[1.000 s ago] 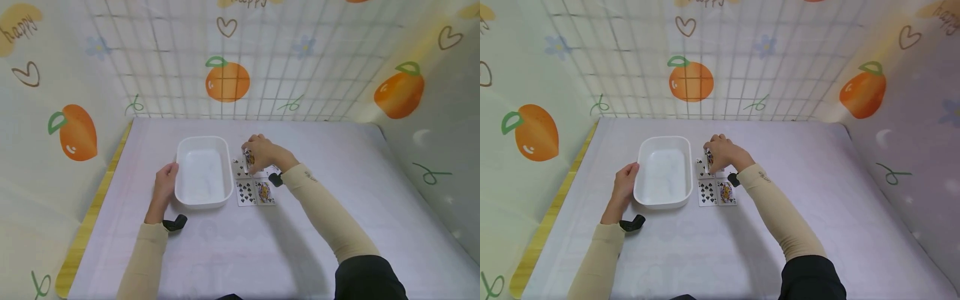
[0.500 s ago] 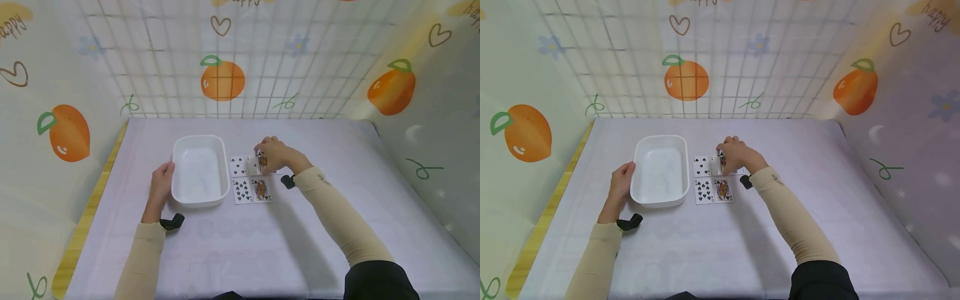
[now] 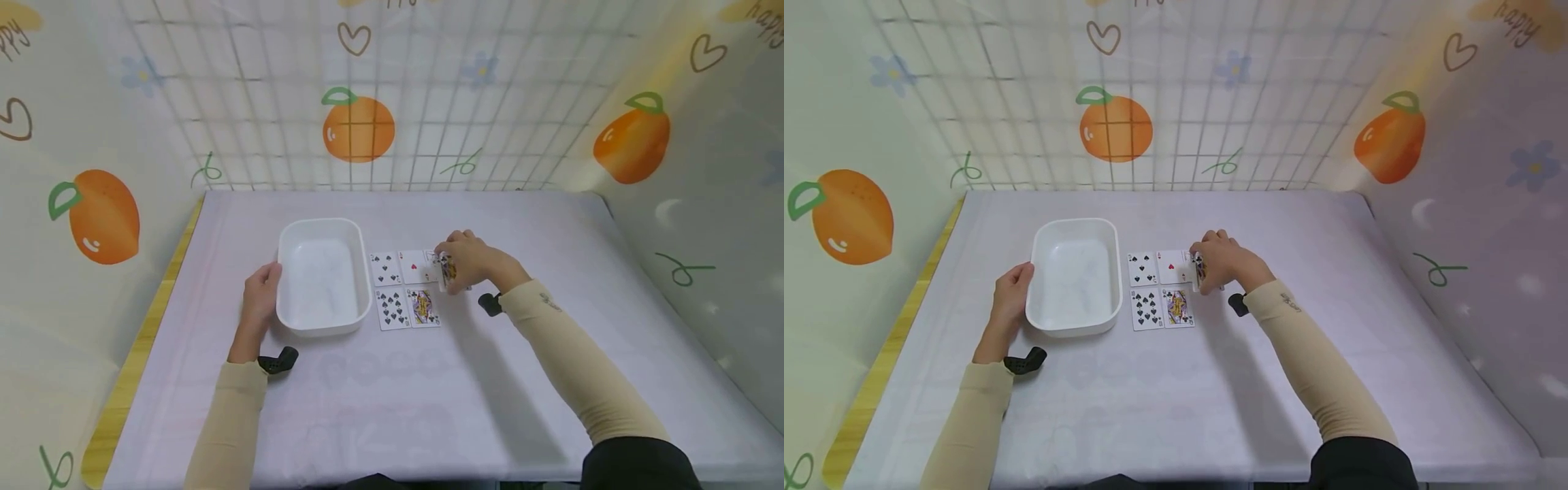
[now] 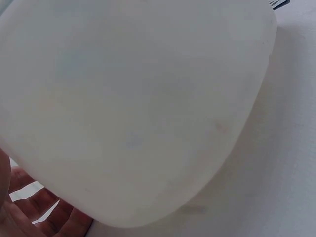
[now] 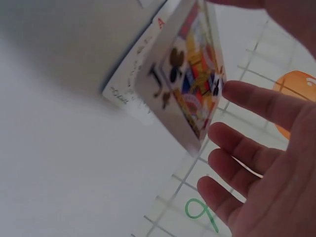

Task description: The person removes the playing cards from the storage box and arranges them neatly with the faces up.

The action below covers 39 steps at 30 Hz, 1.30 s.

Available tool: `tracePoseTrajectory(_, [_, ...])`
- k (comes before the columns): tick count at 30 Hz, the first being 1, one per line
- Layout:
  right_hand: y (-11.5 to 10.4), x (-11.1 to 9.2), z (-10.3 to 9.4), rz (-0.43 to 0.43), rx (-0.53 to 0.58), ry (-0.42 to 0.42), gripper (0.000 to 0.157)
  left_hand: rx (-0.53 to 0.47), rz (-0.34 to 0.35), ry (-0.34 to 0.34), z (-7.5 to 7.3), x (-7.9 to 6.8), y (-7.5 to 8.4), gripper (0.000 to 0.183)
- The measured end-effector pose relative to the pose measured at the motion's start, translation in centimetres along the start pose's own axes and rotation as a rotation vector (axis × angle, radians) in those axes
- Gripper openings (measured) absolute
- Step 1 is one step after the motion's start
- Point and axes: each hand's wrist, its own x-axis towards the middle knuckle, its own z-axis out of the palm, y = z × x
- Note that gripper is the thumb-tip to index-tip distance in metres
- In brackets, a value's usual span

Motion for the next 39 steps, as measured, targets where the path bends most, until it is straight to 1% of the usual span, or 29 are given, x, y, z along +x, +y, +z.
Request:
tracePoseTrajectory(5, [0.3,-0.5,0.5,0.006,0.016,-0.007,0.083,0.000,0.003,-0.003,-0.1,0.0,-0.2,0.058])
tracePoseTrajectory(10, [0.5,-0.8,1.2,0.005,0.006,-0.007,0.084,-0.005,0.004,-0.009,-0.2,0.0,-0.3,0.059])
tracePoseTrajectory(20, [0.9,-1.3,2.6,-0.027,-0.011,-0.015,0.087,-0.007,-0.019,-0.001,-0.2,0.1,-0.3,0.058])
tracePoseTrajectory(27, [0.7,-1.5,3.3,-0.040,0.003,-0.023,0.085,-0.018,-0.030,-0.011,-0.1,0.0,-0.2,0.057])
tracePoseTrajectory(33, [0.4,-1.8,3.8,-0.066,-0.023,-0.032,0.083,-0.015,-0.051,-0.022,0.0,-0.1,0.1,0.059])
tracePoseTrajectory(39, [0.1,-2.0,3.8,-0.056,-0.029,-0.040,0.082,-0.016,-0.031,-0.027,-0.1,-0.1,0.2,0.057])
